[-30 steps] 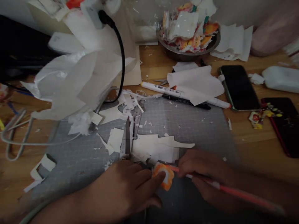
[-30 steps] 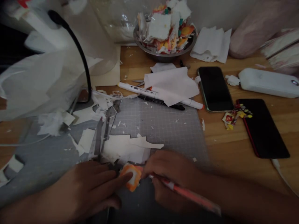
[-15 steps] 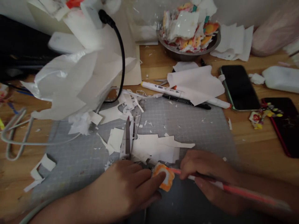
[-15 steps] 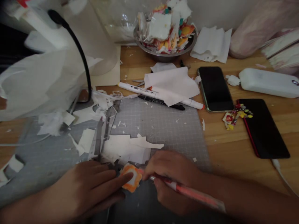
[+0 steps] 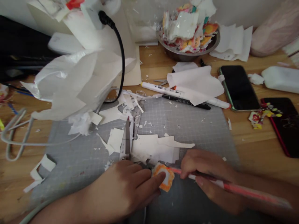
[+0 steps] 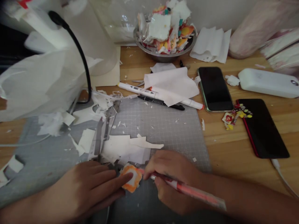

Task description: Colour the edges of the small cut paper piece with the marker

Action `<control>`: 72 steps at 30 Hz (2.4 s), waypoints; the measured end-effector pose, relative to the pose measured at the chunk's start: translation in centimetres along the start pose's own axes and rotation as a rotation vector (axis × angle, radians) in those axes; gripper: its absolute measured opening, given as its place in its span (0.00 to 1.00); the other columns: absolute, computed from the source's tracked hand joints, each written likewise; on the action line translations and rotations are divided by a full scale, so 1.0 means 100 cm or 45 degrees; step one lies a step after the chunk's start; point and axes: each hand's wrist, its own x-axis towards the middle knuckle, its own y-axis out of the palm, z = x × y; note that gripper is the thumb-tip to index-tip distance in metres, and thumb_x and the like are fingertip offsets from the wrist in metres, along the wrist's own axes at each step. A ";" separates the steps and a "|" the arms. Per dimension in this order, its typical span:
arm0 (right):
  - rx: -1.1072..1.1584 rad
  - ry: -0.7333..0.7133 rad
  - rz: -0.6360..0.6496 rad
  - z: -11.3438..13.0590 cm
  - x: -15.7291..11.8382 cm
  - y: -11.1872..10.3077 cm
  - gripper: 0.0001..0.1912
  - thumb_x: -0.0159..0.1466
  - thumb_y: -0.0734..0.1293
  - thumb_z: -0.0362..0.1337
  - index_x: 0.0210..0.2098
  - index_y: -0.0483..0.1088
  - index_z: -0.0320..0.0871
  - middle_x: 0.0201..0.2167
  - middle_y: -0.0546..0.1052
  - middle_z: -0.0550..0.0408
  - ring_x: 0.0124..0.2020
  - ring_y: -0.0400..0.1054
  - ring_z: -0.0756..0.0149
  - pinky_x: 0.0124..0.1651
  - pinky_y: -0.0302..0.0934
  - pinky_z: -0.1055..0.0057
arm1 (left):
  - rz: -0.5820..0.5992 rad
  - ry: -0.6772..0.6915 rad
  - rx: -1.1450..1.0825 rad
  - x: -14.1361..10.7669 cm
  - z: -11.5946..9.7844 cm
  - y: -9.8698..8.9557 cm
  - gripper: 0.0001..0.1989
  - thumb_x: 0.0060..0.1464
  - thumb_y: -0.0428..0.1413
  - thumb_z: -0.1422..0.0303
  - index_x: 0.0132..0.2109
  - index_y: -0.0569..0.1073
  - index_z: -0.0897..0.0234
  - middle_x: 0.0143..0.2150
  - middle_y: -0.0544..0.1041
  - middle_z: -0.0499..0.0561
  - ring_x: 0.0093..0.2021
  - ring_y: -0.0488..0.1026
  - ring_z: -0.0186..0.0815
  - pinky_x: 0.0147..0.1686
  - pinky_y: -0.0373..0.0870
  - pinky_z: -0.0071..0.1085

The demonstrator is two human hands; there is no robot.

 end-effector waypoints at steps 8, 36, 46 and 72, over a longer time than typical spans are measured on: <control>0.033 0.017 0.003 -0.001 -0.002 -0.001 0.14 0.54 0.55 0.24 0.33 0.67 0.41 0.26 0.72 0.56 0.28 0.65 0.72 0.34 0.60 0.75 | -0.012 0.005 -0.005 0.000 -0.001 0.000 0.11 0.60 0.49 0.70 0.49 0.68 0.68 0.24 0.71 0.44 0.19 0.65 0.32 0.16 0.56 0.32; -0.196 -0.157 0.017 -0.005 0.006 0.010 0.15 0.54 0.58 0.22 0.36 0.67 0.43 0.31 0.78 0.58 0.33 0.71 0.74 0.40 0.62 0.75 | 0.089 0.123 0.093 0.000 -0.001 -0.004 0.13 0.58 0.48 0.74 0.50 0.66 0.70 0.25 0.71 0.46 0.20 0.64 0.32 0.18 0.53 0.32; -0.191 -0.133 -0.024 -0.003 0.004 0.007 0.17 0.54 0.57 0.22 0.38 0.68 0.43 0.31 0.78 0.57 0.30 0.70 0.72 0.37 0.64 0.75 | 0.091 0.070 0.041 0.002 -0.002 -0.005 0.13 0.57 0.50 0.71 0.49 0.65 0.68 0.26 0.72 0.44 0.20 0.67 0.32 0.17 0.55 0.32; -0.035 0.179 -0.271 0.001 -0.003 0.004 0.08 0.56 0.59 0.28 0.33 0.67 0.43 0.23 0.73 0.59 0.22 0.66 0.73 0.23 0.60 0.78 | 0.022 0.078 0.028 0.002 0.000 -0.006 0.11 0.63 0.41 0.65 0.44 0.63 0.65 0.26 0.71 0.46 0.21 0.67 0.32 0.19 0.58 0.30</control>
